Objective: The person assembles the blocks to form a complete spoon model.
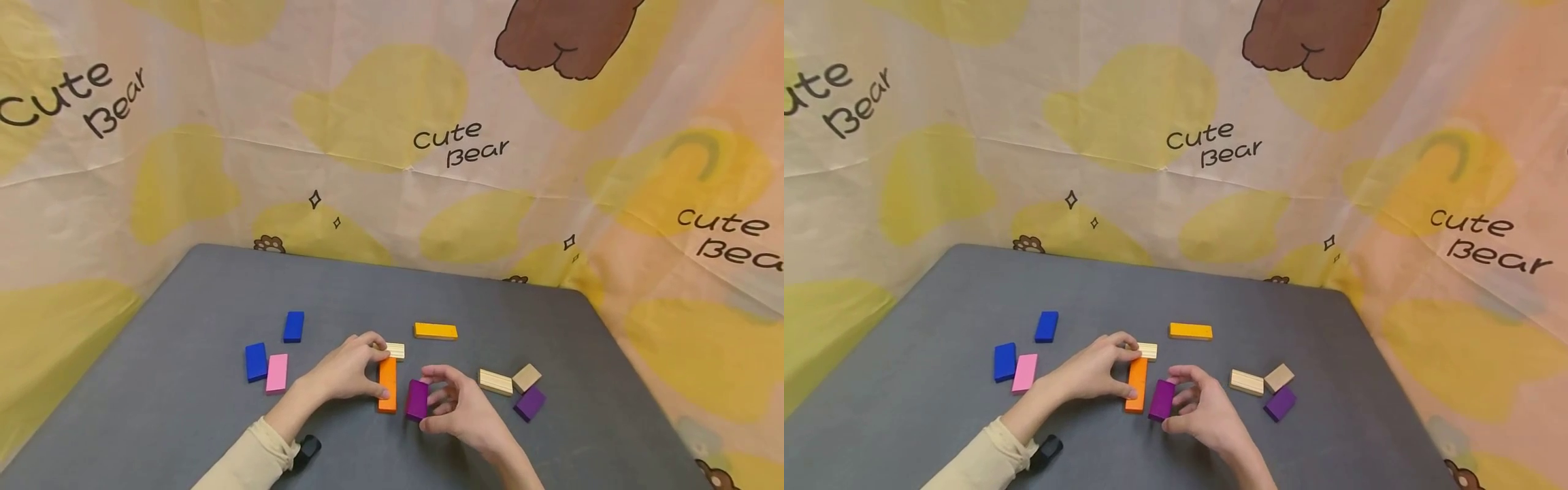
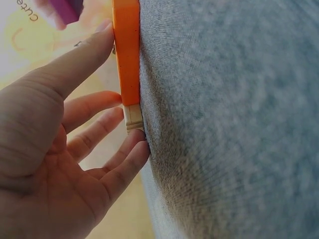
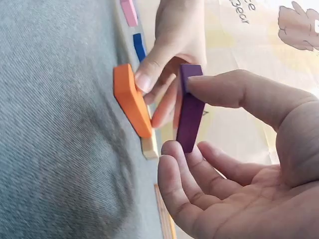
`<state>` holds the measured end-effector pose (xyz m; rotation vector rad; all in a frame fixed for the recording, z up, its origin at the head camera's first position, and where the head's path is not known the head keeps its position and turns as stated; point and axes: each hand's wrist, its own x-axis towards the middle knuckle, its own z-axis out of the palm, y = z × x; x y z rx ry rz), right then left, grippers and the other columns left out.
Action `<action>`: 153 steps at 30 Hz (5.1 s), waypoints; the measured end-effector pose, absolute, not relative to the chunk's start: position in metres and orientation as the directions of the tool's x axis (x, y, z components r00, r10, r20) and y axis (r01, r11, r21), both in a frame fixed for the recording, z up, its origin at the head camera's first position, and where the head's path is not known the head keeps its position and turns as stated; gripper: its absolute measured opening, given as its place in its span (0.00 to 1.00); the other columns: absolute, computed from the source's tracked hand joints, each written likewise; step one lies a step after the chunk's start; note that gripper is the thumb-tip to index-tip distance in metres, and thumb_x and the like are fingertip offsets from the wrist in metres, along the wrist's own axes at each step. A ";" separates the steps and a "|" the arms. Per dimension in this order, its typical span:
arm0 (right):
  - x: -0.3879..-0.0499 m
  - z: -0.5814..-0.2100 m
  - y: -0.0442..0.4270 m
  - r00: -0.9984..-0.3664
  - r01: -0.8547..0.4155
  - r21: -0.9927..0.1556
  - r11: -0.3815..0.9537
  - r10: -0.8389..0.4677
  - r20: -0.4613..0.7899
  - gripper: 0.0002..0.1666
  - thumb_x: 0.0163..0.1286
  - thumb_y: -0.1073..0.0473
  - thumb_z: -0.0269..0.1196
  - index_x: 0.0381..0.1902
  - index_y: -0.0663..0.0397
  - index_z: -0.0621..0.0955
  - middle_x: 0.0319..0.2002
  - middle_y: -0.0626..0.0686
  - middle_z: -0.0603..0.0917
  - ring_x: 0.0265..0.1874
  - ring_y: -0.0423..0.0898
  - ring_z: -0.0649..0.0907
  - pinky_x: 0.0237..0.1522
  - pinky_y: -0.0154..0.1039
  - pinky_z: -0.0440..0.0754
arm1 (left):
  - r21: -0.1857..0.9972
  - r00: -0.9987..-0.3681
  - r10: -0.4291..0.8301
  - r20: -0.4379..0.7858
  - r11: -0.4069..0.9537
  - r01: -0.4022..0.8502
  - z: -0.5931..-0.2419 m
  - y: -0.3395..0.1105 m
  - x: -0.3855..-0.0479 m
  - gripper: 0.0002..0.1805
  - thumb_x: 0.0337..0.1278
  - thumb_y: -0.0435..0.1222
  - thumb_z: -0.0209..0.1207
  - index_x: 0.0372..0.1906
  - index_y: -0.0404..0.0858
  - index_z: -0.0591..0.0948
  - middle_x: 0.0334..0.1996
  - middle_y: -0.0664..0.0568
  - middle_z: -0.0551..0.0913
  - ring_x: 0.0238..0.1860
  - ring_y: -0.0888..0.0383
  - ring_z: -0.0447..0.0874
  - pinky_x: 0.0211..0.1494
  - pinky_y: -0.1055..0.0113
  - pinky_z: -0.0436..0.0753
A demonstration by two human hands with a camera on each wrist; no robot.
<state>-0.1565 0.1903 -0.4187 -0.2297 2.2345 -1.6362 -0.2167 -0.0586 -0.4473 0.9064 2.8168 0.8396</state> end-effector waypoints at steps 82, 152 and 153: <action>-0.146 -0.448 0.155 -0.895 0.019 -0.914 0.406 -0.400 -0.196 0.25 0.44 0.68 0.80 0.36 0.60 0.77 0.28 0.54 0.82 0.26 0.48 0.83 0.26 0.34 0.79 | 0.502 -0.802 0.597 0.007 0.692 0.520 -0.441 -0.059 -0.214 0.50 0.35 0.63 0.74 0.67 0.45 0.76 0.66 0.54 0.68 0.57 0.52 0.65 0.54 0.52 0.77; -0.131 -0.445 0.340 -0.937 0.304 -0.801 0.516 0.314 -0.154 0.49 0.47 0.46 0.80 0.64 0.58 0.75 0.65 0.64 0.69 0.60 0.61 0.71 0.46 0.48 0.78 | 0.423 -0.790 0.613 0.018 0.711 0.562 -0.440 -0.057 -0.214 0.48 0.33 0.63 0.74 0.65 0.46 0.78 0.62 0.54 0.70 0.52 0.53 0.67 0.49 0.55 0.77; -0.132 -0.447 0.340 -0.932 0.317 -0.799 0.511 0.323 -0.163 0.49 0.46 0.46 0.80 0.64 0.59 0.76 0.64 0.65 0.70 0.59 0.60 0.71 0.45 0.47 0.78 | 0.422 -0.788 0.615 0.017 0.710 0.563 -0.440 -0.057 -0.214 0.48 0.34 0.63 0.74 0.65 0.46 0.78 0.62 0.54 0.70 0.52 0.53 0.67 0.49 0.55 0.77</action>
